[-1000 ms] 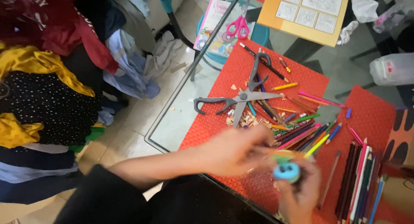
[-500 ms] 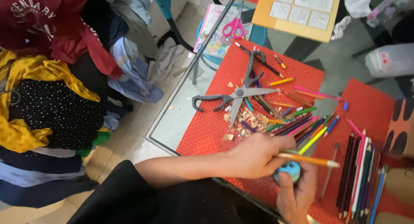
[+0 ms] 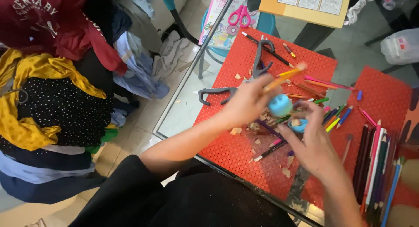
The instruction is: Sharpening multiple colored pencils and organizing them on a desk workspace.
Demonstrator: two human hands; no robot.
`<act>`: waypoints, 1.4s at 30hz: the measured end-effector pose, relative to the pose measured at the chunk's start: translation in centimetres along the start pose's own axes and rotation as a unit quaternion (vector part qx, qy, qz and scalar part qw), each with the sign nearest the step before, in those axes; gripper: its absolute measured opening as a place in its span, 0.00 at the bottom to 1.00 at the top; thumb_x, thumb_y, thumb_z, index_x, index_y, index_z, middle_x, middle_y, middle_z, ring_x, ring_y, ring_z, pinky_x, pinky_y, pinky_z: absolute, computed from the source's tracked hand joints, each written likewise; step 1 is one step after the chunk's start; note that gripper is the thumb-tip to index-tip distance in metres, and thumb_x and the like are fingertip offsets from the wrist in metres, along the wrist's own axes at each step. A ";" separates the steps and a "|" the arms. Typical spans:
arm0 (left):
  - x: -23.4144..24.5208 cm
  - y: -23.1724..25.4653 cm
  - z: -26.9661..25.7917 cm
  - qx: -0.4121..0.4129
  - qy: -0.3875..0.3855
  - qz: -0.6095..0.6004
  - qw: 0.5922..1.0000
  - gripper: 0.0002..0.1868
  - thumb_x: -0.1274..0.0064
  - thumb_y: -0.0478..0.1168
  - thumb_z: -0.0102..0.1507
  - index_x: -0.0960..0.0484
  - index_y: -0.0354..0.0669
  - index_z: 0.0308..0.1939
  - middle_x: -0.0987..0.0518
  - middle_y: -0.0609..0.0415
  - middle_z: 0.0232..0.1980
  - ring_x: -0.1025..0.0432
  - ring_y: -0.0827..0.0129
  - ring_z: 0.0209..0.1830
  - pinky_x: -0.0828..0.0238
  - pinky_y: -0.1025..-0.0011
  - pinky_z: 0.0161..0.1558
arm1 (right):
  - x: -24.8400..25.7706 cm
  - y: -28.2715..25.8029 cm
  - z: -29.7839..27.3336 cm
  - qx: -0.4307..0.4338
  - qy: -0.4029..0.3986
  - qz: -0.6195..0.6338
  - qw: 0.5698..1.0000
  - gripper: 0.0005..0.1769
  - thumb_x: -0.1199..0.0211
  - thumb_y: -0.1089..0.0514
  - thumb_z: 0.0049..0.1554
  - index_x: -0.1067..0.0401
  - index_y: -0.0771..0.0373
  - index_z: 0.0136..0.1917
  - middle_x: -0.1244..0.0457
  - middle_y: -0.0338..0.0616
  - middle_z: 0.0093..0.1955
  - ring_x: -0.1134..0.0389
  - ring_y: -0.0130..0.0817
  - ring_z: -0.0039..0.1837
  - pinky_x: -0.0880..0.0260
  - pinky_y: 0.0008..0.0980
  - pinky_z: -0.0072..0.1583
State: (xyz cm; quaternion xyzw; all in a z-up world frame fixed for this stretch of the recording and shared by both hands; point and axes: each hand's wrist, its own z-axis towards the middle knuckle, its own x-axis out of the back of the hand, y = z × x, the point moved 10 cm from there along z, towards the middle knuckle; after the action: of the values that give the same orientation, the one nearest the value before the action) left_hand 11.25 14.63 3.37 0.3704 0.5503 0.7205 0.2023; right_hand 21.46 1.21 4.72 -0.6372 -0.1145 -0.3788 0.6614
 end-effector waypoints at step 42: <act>1.3 1.3 0.2 -0.116 0.062 0.037 0.991 0.18 0.47 0.31 0.61 0.23 0.45 0.55 0.17 0.43 0.47 0.19 0.50 0.49 0.22 0.58 0.49 | 1.1 -3.6 2.1 0.032 0.140 -0.255 0.956 0.20 0.45 0.51 0.66 0.29 0.70 0.62 0.34 0.58 0.37 0.31 0.57 0.40 0.34 0.49 0.41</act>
State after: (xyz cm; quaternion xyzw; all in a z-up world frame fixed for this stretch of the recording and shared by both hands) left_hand 10.75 15.24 5.01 0.3190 0.4605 0.8080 0.1826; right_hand 20.61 3.17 8.43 -0.5058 -0.1917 -0.6162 0.5724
